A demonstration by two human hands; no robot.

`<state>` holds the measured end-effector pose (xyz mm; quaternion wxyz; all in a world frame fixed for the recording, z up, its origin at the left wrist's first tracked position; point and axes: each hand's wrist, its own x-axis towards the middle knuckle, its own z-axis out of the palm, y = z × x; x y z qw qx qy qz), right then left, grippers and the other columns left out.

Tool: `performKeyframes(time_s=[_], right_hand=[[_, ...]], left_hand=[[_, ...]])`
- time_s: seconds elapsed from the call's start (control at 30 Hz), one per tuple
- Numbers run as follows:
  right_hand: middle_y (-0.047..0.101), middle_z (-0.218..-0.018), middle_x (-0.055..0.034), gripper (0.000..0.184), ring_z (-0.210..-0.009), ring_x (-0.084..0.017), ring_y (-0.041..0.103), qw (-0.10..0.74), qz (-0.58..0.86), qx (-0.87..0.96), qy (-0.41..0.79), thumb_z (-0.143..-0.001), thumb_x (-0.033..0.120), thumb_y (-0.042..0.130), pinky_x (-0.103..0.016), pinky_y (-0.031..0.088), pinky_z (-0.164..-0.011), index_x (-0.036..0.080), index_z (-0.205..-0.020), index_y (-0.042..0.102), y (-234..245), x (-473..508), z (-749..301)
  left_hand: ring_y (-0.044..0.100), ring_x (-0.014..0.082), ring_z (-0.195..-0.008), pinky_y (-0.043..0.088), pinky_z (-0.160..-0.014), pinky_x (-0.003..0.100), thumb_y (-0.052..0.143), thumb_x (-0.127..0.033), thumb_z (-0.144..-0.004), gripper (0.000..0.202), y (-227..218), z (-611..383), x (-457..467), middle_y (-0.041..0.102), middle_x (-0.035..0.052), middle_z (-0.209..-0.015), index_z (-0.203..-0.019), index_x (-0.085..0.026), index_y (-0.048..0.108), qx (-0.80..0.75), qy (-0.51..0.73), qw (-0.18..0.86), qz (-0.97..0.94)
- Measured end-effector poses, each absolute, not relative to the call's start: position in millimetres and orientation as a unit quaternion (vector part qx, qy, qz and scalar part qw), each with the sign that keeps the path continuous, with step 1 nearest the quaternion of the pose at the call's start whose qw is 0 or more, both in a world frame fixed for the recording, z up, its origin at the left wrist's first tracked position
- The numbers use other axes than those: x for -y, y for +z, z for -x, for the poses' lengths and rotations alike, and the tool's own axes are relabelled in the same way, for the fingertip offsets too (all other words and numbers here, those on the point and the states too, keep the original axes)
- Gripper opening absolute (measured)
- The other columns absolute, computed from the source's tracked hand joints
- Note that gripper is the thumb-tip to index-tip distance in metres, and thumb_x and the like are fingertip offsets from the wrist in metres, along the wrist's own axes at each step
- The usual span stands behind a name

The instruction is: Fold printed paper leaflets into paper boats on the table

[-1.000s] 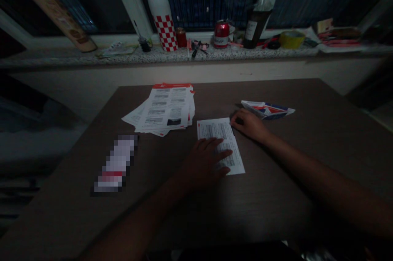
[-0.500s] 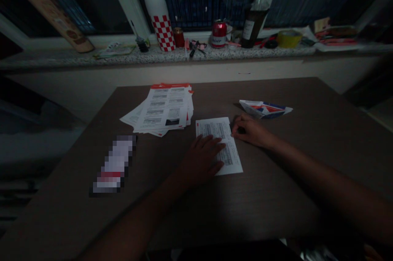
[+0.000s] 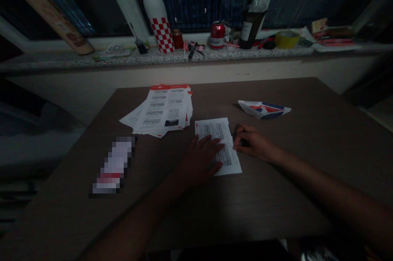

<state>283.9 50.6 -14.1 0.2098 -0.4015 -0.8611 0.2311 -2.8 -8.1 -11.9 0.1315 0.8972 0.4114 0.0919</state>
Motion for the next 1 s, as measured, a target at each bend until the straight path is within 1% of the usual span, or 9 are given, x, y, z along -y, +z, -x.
performKeyframes(time_s=[0.33,0.43,0.53,0.67,0.87,1.0], right_hand=[[0.064,-0.111,-0.0066,0.013,-0.108,-0.028,0.062,0.208,0.394,0.858,0.256,-0.083,0.022,0.085,-0.043,0.051,-0.095,0.026,-0.090,0.075,-12.2,-11.9,-287.5],[0.065,-0.113,-0.0069,0.013,-0.108,-0.028,0.062,0.210,0.395,0.857,0.256,-0.084,0.021,0.084,-0.043,0.051,-0.094,0.026,-0.091,0.075,-12.2,0.9,-288.6],[0.065,-0.114,-0.0069,0.011,-0.110,-0.028,0.061,0.211,0.398,0.856,0.255,-0.086,0.021,0.082,-0.044,0.050,-0.095,0.027,-0.092,0.075,-13.5,10.2,-289.2],[0.064,-0.114,-0.0066,0.007,-0.113,-0.028,0.060,0.217,0.401,0.852,0.256,-0.090,0.023,0.079,-0.044,0.048,-0.097,0.027,-0.092,0.074,-14.4,15.9,-289.3],[0.064,-0.119,-0.0065,0.007,-0.119,-0.029,0.059,0.210,0.392,0.854,0.270,-0.090,0.024,0.080,-0.046,0.046,-0.101,0.028,-0.092,0.075,-11.0,19.1,-291.3],[0.065,-0.118,-0.0062,0.006,-0.119,-0.029,0.060,0.210,0.384,0.849,0.295,-0.089,0.027,0.082,-0.047,0.047,-0.102,0.028,-0.091,0.077,-11.0,13.7,-294.9]], left_hand=[[0.029,0.0309,-0.161,0.011,-0.134,0.063,0.054,-0.050,-0.106,0.057,-16.6,5.4,7.4,0.041,0.0019,-0.171,-0.159,-0.032,0.044,-0.409,0.100,0.130,-0.898],[0.029,0.0310,-0.161,0.012,-0.134,0.062,0.052,-0.052,-0.106,0.057,-16.4,6.1,7.3,0.041,0.0022,-0.171,-0.159,-0.033,0.043,-0.405,0.102,0.132,-0.899],[0.029,0.0308,-0.161,0.011,-0.134,0.063,0.053,-0.051,-0.106,0.056,-15.5,5.9,7.2,0.041,0.0020,-0.171,-0.158,-0.032,0.045,-0.408,0.102,0.129,-0.898],[0.028,0.0308,-0.161,0.012,-0.133,0.063,0.054,-0.050,-0.106,0.056,-15.4,5.4,7.0,0.041,0.0015,-0.171,-0.158,-0.033,0.044,-0.407,0.096,0.130,-0.899],[0.028,0.0302,-0.162,0.012,-0.134,0.061,0.052,-0.050,-0.107,0.056,-17.4,6.2,8.3,0.041,0.0025,-0.171,-0.159,-0.033,0.043,-0.404,0.105,0.121,-0.901],[0.028,0.0309,-0.162,0.011,-0.134,0.062,0.052,-0.050,-0.107,0.057,-17.9,6.0,8.5,0.040,0.0025,-0.171,-0.160,-0.032,0.043,-0.405,0.102,0.120,-0.901]])
